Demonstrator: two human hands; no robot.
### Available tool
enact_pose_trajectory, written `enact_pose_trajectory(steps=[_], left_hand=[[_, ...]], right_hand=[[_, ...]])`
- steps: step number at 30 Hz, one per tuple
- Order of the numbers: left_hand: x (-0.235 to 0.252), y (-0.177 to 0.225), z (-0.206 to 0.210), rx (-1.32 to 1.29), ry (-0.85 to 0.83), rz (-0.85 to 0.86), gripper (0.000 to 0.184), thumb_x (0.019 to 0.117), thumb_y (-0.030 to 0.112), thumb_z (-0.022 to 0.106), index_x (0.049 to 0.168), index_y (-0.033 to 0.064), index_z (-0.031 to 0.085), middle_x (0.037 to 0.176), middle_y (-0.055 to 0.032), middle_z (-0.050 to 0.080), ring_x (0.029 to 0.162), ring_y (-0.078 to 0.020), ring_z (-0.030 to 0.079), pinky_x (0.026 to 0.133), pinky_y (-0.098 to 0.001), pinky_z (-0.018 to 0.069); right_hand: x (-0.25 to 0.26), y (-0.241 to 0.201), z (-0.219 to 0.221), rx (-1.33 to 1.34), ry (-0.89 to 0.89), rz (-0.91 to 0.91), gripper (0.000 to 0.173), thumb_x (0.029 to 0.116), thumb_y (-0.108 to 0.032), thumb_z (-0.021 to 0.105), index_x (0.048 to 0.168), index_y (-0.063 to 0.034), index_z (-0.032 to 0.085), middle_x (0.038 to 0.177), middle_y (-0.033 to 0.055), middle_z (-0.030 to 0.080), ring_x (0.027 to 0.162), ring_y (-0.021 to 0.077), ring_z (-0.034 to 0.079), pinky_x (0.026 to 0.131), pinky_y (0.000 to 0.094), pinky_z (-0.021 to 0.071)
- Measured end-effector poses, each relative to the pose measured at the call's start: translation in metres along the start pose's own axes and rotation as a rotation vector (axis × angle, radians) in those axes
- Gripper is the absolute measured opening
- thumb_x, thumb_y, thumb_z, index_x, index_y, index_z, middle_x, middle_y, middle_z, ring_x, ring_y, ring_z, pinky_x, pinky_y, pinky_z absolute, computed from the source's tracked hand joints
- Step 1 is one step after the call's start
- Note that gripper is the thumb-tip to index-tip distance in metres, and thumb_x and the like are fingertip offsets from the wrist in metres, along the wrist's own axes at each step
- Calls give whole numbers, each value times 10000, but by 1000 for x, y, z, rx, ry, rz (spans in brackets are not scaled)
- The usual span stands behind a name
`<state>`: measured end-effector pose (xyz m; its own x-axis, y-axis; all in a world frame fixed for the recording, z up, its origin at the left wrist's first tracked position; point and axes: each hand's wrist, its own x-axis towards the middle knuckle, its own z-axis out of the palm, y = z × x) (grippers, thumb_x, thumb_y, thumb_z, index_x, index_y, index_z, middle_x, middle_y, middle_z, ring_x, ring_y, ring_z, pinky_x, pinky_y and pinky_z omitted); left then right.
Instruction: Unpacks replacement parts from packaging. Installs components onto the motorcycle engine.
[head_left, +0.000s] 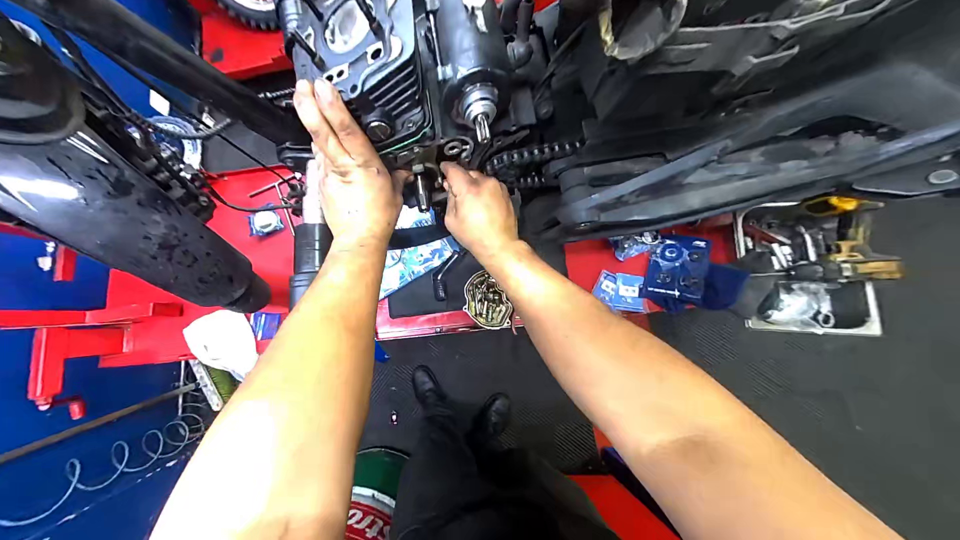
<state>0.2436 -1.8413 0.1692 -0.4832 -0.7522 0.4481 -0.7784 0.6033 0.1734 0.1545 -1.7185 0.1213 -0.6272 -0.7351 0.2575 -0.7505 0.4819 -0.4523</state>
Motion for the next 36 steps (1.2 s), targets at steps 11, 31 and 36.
enact_pose_trajectory(steps=[11,31,36], left_hand=[[-2,-5,20,15,129,88,1450,440,367,907,1582,-103,147,1654,-333,154,1419,-402,434,1089,-397,427],[-18,-8,46,-59,157,108,1212,647,460,798,1567,-96,239,1549,-377,360,1437,-499,387,1234,-552,221],[-23,-7,49,-8,144,96,1210,601,432,818,1565,-58,275,1534,-333,419,1443,-479,400,1245,-564,187]], right_hand=[[4,-3,9,-93,-37,149,280,1058,-290,478,1062,-145,717,865,84,740,836,292,744,673,491,584],[21,-24,-4,-162,-142,189,269,1044,-285,484,975,-124,688,921,78,738,900,284,738,696,480,575],[26,-24,0,-120,-132,201,215,1022,-272,526,949,-131,671,860,68,727,870,264,738,692,469,573]])
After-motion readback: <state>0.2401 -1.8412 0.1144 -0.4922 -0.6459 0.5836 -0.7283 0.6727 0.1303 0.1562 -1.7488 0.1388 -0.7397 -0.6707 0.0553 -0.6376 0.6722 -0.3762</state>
